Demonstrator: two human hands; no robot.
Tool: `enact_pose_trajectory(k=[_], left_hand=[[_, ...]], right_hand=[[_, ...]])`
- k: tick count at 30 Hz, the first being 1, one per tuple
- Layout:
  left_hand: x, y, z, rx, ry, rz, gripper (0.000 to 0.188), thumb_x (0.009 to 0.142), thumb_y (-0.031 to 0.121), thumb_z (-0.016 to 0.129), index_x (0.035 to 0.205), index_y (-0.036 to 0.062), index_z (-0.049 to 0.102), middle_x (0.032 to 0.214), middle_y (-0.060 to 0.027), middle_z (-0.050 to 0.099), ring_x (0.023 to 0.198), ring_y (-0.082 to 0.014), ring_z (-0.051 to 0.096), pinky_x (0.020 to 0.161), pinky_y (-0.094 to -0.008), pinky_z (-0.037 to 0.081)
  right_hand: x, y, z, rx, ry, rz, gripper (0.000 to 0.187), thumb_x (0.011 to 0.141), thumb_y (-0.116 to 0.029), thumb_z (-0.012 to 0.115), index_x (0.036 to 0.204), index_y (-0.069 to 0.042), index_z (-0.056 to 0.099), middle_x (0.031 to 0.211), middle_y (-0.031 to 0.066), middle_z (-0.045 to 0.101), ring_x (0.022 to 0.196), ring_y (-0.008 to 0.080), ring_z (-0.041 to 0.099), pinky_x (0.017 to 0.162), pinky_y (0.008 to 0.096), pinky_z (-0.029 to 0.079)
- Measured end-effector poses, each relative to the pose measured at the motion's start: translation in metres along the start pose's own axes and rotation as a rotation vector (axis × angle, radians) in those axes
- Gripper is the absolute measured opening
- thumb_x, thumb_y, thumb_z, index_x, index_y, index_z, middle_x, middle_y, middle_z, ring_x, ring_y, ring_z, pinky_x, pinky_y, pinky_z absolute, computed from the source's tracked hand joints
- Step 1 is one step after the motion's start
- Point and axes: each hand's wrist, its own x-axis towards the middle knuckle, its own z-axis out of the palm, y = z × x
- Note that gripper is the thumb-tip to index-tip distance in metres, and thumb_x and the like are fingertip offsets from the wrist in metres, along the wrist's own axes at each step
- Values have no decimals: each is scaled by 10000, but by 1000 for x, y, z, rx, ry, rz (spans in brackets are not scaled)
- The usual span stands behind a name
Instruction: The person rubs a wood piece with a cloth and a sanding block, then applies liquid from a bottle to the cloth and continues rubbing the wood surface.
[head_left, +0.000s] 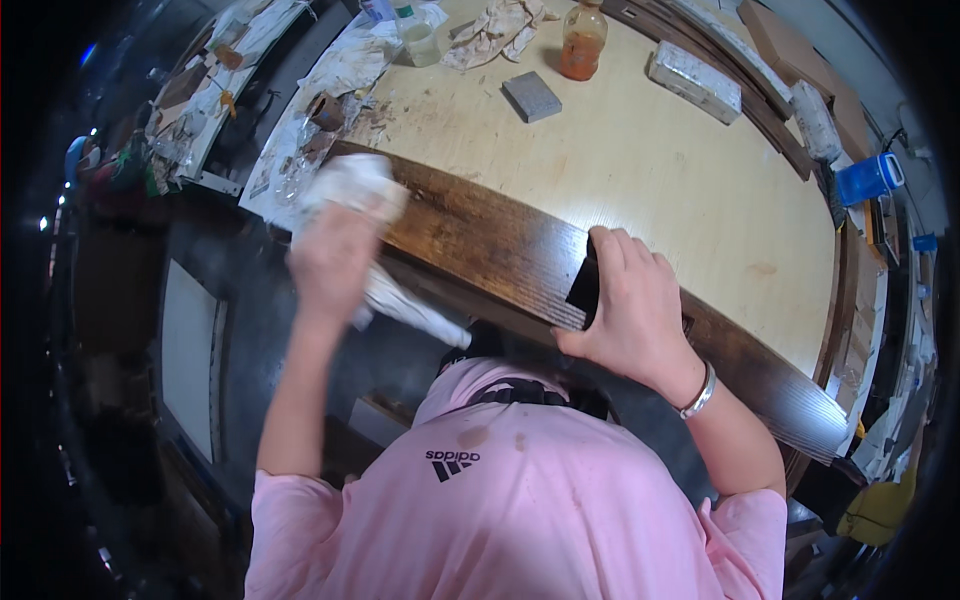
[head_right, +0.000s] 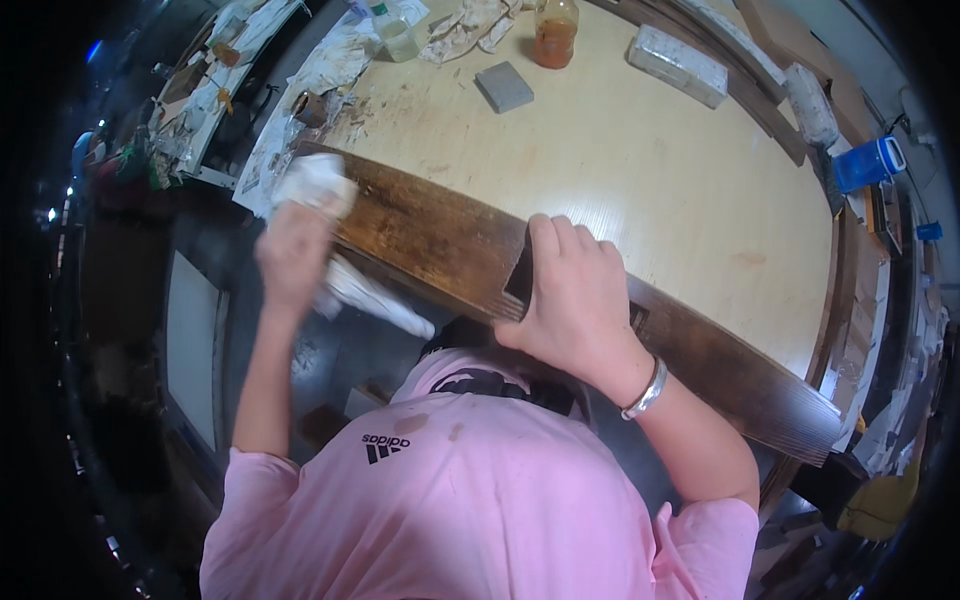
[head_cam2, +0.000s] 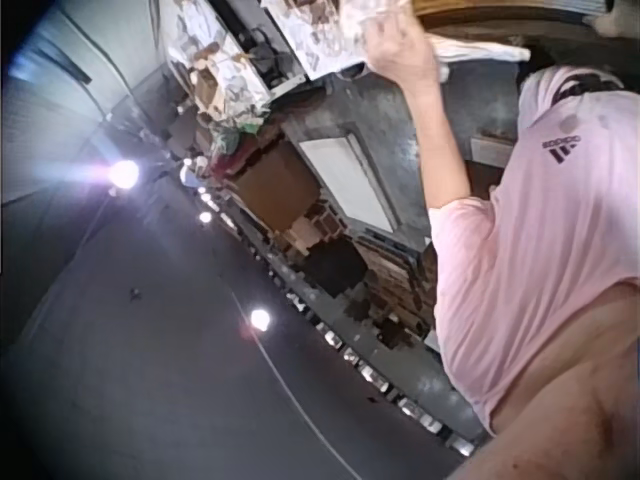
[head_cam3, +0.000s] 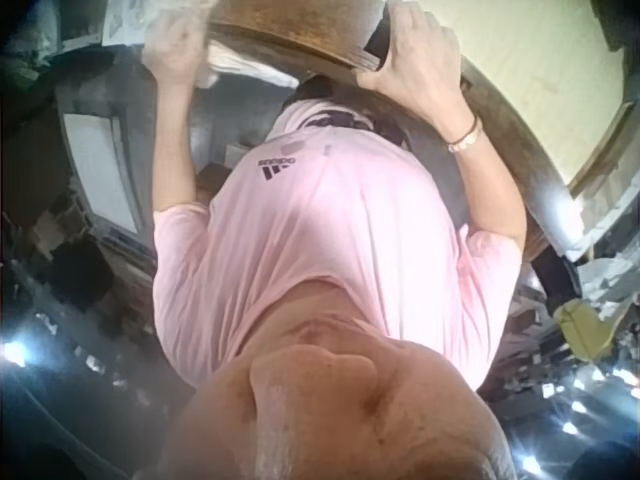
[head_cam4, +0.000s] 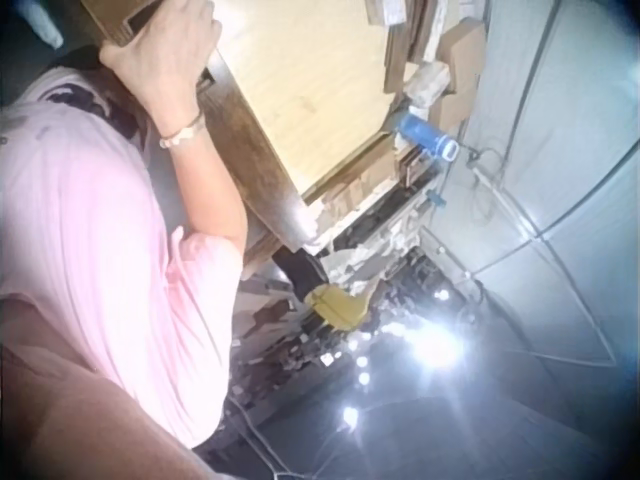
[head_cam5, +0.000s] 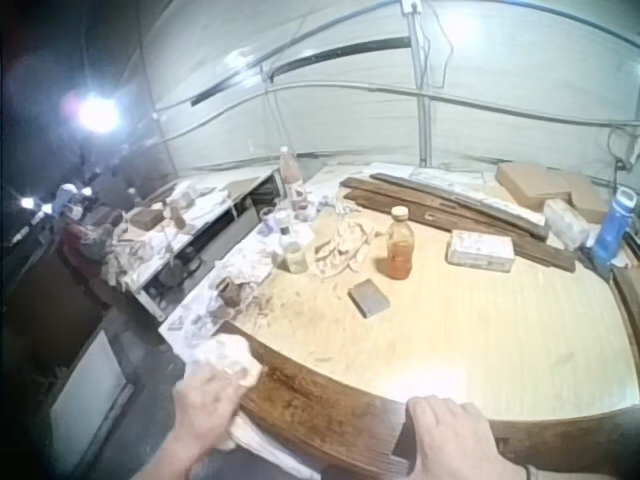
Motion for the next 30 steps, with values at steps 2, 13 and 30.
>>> enact_pose_trajectory(k=[2,13,30], left_hand=[[-7,2,-2,49,-5,-82,208,862,51,681,1054,71,756,770,-100,599,660,-260,576,595,-387,458],[-12,-17,-23,-101,113,-434,144,902,40,670,1002,-22,752,761,-76,618,663,-189,573,622,-329,466],[68,-143,-8,-306,-61,-346,264,943,212,612,1104,48,741,1028,-202,725,941,-330,693,845,-397,517]], right_hand=[[3,-2,1,16,-72,43,828,531,-288,861,1212,20,504,1020,170,579,966,360,588,836,429,463],[-3,-2,5,0,21,-25,688,593,-338,833,1096,18,526,1024,166,592,965,331,595,850,422,469],[-6,-7,9,-78,18,55,823,573,-341,842,1246,6,520,1084,171,594,1041,346,577,918,430,449]])
